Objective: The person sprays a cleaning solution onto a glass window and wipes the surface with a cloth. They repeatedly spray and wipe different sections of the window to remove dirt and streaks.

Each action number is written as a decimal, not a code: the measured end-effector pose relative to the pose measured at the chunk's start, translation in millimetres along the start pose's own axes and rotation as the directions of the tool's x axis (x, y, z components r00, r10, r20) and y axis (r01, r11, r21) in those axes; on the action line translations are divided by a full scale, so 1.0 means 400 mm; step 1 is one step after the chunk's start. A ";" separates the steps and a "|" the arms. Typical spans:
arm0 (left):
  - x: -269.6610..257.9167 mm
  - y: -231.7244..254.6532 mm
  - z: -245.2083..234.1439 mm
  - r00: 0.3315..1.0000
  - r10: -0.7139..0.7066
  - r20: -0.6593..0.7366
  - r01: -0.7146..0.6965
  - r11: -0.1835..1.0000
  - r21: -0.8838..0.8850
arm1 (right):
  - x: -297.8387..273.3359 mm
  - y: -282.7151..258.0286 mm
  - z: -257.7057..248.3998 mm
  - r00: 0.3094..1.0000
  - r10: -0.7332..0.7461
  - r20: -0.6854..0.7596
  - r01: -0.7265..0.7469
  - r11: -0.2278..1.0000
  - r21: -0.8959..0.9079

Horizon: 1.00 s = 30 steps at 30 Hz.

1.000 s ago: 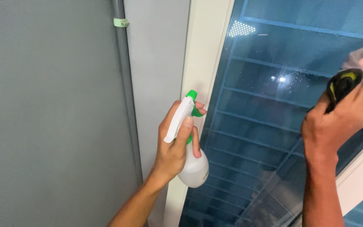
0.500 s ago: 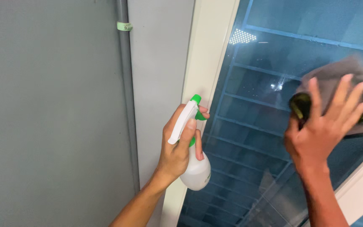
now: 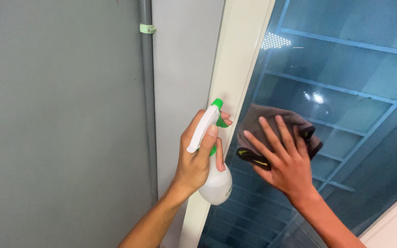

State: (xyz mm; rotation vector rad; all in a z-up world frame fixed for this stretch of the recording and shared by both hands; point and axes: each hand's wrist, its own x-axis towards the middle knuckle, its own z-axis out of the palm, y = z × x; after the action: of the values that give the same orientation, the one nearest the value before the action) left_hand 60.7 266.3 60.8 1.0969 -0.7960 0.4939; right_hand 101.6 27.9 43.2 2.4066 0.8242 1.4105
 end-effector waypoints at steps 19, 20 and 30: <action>-0.002 0.008 0.002 1.000 0.006 0.017 -0.006 1.000 -0.008 | 0.154 0.013 -0.032 0.992 0.079 -0.097 -0.077 0.997 0.024; -0.003 0.008 0.004 1.000 0.001 0.018 -0.001 1.000 -0.024 | 0.129 0.000 -0.024 0.996 0.055 -0.066 -0.053 0.998 0.037; 0.006 -0.002 0.035 0.999 0.003 0.052 -0.001 0.999 -0.036 | 0.086 0.063 -0.044 0.998 0.042 -0.057 -0.045 0.998 -0.042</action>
State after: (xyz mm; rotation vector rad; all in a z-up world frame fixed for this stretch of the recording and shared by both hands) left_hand 58.2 253.1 65.3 1.0793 -0.8484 0.4523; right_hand 108.3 25.8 88.9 2.3766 0.7506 1.5022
